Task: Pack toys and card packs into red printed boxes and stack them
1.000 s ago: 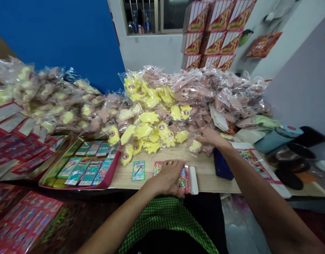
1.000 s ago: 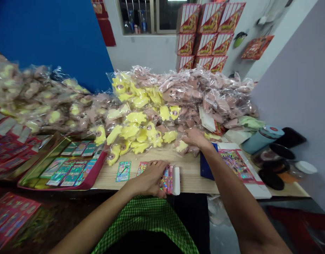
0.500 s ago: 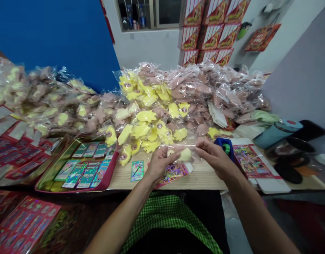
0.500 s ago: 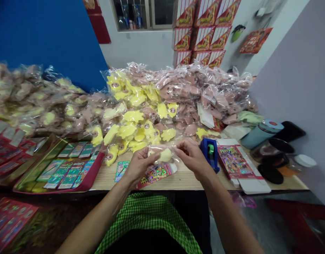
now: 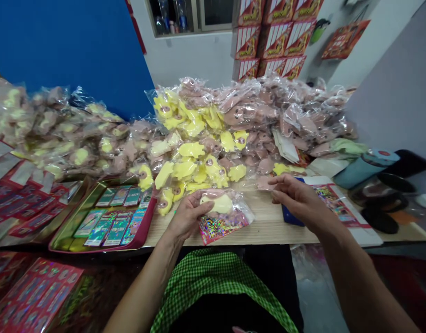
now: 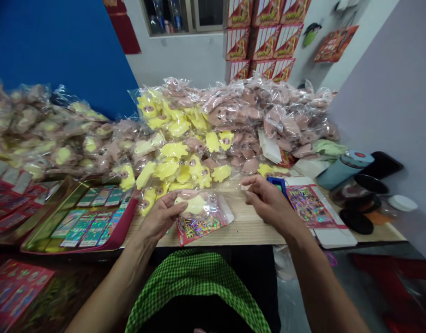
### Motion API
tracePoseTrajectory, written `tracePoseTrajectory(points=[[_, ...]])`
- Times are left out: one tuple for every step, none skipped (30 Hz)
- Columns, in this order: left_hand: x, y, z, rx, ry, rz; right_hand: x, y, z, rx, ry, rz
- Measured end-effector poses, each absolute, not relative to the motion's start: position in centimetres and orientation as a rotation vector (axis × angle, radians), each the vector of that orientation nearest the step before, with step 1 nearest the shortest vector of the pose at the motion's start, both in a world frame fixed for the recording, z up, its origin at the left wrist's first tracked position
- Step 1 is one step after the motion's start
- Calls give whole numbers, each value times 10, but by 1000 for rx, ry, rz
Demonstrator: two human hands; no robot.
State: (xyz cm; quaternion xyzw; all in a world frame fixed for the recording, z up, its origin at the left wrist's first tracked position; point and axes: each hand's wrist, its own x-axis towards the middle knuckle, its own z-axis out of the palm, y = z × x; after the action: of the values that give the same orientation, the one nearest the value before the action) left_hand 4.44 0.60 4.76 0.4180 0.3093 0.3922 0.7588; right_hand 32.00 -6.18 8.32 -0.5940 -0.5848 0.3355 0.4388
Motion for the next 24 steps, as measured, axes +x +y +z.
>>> tracePoseTrajectory(points=[[44, 5, 47, 910, 692, 881, 317, -64, 83, -1513, -1513, 796], [45, 3, 46, 914, 704, 904, 312, -66, 83, -1536, -1576, 785], [46, 1, 45, 922, 708, 924, 304, -68, 81, -1549, -1637, 785], [49, -2, 44, 935, 706, 938, 295, -69, 79, -1558, -1679, 778], [52, -5, 44, 949, 700, 949, 287, -70, 76, -1563, -1699, 765], [54, -7, 44, 962, 691, 950, 278, -70, 72, -1559, -1692, 754], [57, -10, 44, 966, 681, 950, 272, -70, 68, -1544, -1645, 755], [59, -12, 45, 959, 673, 953, 267, -70, 64, -1517, -1558, 769], [61, -13, 46, 941, 673, 959, 264, -70, 60, -1481, -1437, 787], [62, -14, 47, 916, 678, 968, 263, -70, 56, -1439, -1298, 794], [64, -14, 47, 886, 688, 980, 263, -70, 54, -1396, -1165, 782], [65, -15, 47, 859, 700, 992, 264, -71, 52, -1358, -1050, 748], [66, -15, 46, 837, 716, 1003, 266, -71, 51, -1328, -958, 705], [67, -14, 45, 821, 731, 1013, 268, -72, 51, -1303, -893, 672], [68, -14, 43, 809, 743, 1022, 271, -72, 52, -1289, -851, 659], [69, -14, 41, 802, 751, 1030, 274, -73, 53, -1287, -840, 671], [69, -14, 39, 798, 757, 1033, 276, -73, 55, -1300, -862, 696], [69, -14, 38, 797, 759, 1029, 279, -74, 57, -1323, -910, 720], [69, -15, 36, 800, 760, 1022, 281, -74, 59, -1351, -986, 744], [69, -15, 35, 809, 762, 1014, 283, -75, 61, -1387, -1084, 759], [69, -16, 35, 824, 768, 1007, 284, -75, 63, -1431, -1180, 746], [69, -17, 34, 842, 775, 1003, 285, -75, 64, -1483, -1264, 704], [69, -18, 33, 861, 779, 1003, 285, -75, 64, -1537, -1336, 646], [68, -19, 33, 878, 780, 1003, 285, -74, 64, -1588, -1397, 580]])
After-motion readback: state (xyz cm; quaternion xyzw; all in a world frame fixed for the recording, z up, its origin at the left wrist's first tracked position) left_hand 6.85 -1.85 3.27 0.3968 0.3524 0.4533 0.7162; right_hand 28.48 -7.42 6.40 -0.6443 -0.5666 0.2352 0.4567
